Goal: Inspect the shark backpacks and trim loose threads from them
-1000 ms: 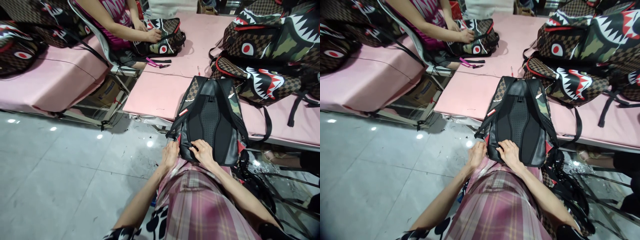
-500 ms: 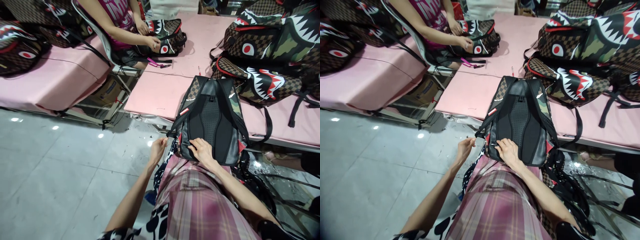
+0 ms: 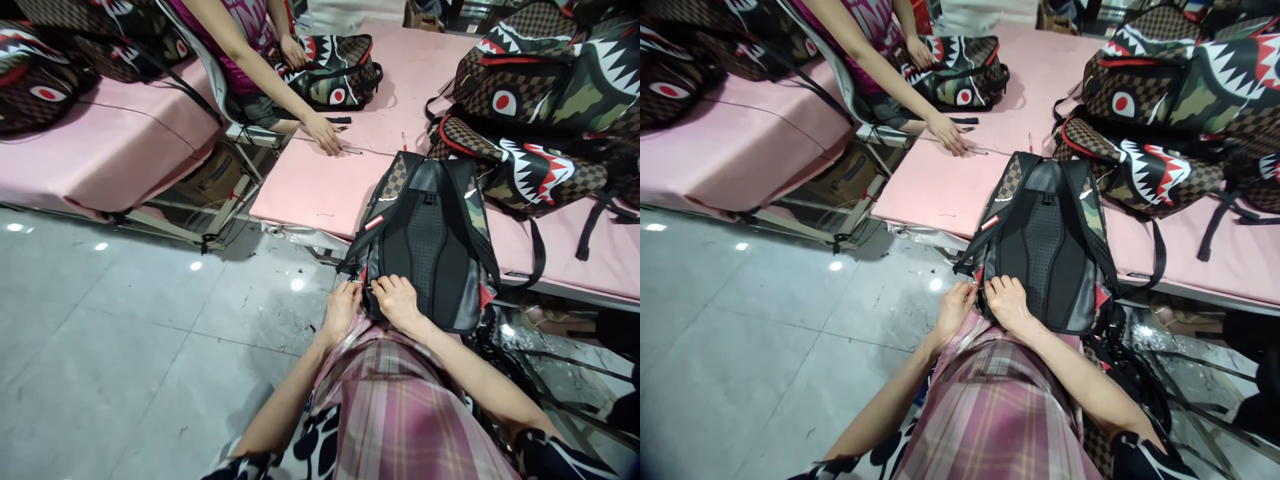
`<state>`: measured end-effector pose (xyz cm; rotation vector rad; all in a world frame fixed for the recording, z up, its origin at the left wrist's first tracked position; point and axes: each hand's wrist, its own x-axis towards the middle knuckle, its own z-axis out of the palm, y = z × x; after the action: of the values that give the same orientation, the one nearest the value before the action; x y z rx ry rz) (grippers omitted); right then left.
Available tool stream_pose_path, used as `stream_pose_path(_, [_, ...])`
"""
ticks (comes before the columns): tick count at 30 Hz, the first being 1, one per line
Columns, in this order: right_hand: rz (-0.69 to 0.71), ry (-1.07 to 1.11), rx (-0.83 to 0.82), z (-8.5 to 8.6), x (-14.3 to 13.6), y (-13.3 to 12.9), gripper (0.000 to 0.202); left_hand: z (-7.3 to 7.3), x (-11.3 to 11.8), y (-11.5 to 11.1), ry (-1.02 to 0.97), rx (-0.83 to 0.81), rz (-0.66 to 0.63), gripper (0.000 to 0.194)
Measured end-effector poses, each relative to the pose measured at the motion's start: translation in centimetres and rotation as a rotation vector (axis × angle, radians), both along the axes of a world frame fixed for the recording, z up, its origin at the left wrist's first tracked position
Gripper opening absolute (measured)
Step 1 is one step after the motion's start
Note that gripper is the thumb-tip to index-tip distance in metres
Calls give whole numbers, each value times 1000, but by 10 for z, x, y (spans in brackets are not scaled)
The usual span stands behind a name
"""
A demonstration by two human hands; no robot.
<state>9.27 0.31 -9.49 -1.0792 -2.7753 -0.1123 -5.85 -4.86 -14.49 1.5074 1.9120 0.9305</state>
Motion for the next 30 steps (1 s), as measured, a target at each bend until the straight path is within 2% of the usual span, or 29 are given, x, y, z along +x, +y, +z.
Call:
stream_pose_path(10, [-51,-110,-104,16,-19,-8,21,-6,1,9,-262,-99,70,20])
stream_pose_path(18, [-17,-161,-127,24,-41,-13,21,0,4,10,-280,-131,58,21])
stream_pose_path(21, [-4,-165,-158,27,-40,-11,20,2,3,10,-274,-157,47,23])
stream_pose_path(24, [-42,-150,-202,31,-22,-1,18,3,-16,5,-264,-215,18,26])
stream_pose_path(27, [-160,-8,-323,34,1,10,15,5,-51,-5,-202,-308,11,29])
stream_pose_path(30, [-321,170,-448,27,6,17,45,6,-70,-9,-117,-341,75,33])
